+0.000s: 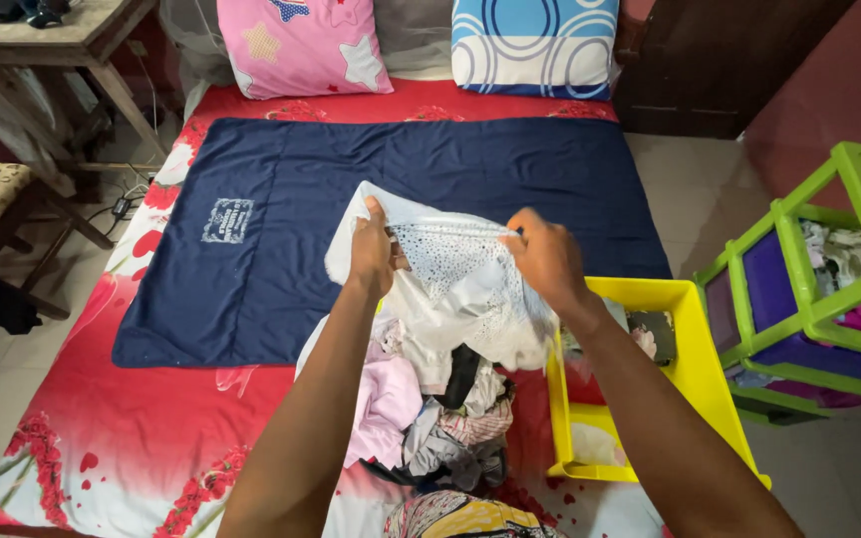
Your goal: The person removes a yellow drawer from a plastic storage unit and places it on a bed. They then pick up various items of clothing from a pile, folding each piece by hand before placing it into the drawer.
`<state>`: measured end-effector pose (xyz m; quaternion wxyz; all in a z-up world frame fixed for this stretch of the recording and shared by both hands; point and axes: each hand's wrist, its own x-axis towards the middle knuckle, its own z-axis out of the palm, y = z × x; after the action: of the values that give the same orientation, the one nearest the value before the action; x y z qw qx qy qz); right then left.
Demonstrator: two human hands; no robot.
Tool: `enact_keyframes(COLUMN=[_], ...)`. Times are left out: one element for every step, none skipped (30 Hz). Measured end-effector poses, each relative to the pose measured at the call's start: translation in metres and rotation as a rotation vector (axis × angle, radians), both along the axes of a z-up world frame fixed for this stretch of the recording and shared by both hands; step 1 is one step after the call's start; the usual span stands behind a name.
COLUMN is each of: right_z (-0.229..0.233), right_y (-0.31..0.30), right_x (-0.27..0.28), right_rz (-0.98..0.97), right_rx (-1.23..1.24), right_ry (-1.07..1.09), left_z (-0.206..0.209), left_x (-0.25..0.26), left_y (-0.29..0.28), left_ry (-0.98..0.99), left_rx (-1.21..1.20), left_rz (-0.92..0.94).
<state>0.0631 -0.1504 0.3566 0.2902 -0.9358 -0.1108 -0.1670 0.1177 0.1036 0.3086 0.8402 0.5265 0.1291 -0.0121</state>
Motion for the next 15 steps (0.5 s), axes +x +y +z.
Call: enact_keyframes(right_z=[0.0, 0.001, 0.0, -0.001, -0.001, -0.001, -0.001, -0.002, -0.003, -0.012, -0.02, -0.027, -0.041, -0.055, -0.069], right_y=[-0.002, -0.004, -0.007, -0.009, -0.013, -0.017, -0.015, -0.014, -0.015, -0.011, -0.006, -0.001, 0.001, 0.002, 0.005], right_x=[0.003, 0.007, 0.008, 0.013, 0.02, 0.026, 0.028, 0.03, 0.031, 0.024, 0.019, 0.014, 0.008, 0.003, -0.002], right_rz=[0.002, 0.04, 0.074, 0.072, 0.081, 0.091, 0.091, 0.087, 0.077, 0.073, 0.252, 0.431, 0.432, 0.604, 0.769], right_rx=[-0.001, 0.029, 0.061, 0.062, 0.153, 0.244, 0.245, 0.342, 0.437, 0.437, 0.41, 0.38, 0.379, 0.25, 0.116], right_ry=[-0.001, -0.061, -0.118, -0.116, -0.17, -0.223, -0.225, -0.12, -0.011, -0.011, 0.055, 0.121, 0.124, 0.312, 0.501], left_z=[-0.007, -0.014, -0.021, -0.01, 0.002, 0.014, -0.016, -0.046, -0.078, -0.056, -0.034, -0.011, -0.016, -0.022, -0.027], left_x=[0.006, 0.013, 0.018, 0.011, 0.006, 0.001, 0.021, 0.041, 0.059, 0.046, 0.035, 0.023, 0.027, 0.031, 0.036], left_y=[-0.001, -0.002, -0.004, -0.006, -0.011, -0.015, -0.014, -0.013, -0.015, -0.017, -0.02, -0.022, -0.02, -0.017, -0.014], left_ry=[-0.001, -0.018, -0.033, -0.031, 0.019, 0.07, 0.069, -0.038, -0.141, -0.139, -0.149, -0.158, -0.156, -0.201, -0.245], left_rx=[-0.001, -0.071, -0.139, -0.138, -0.194, -0.249, -0.248, -0.303, -0.36, -0.36, -0.452, -0.545, -0.546, -0.59, -0.631], left_rz=[0.002, 0.01, 0.014, 0.012, 0.017, 0.022, 0.022, 0.007, -0.01, -0.014, 0.005, 0.025, 0.026, 0.02, 0.012])
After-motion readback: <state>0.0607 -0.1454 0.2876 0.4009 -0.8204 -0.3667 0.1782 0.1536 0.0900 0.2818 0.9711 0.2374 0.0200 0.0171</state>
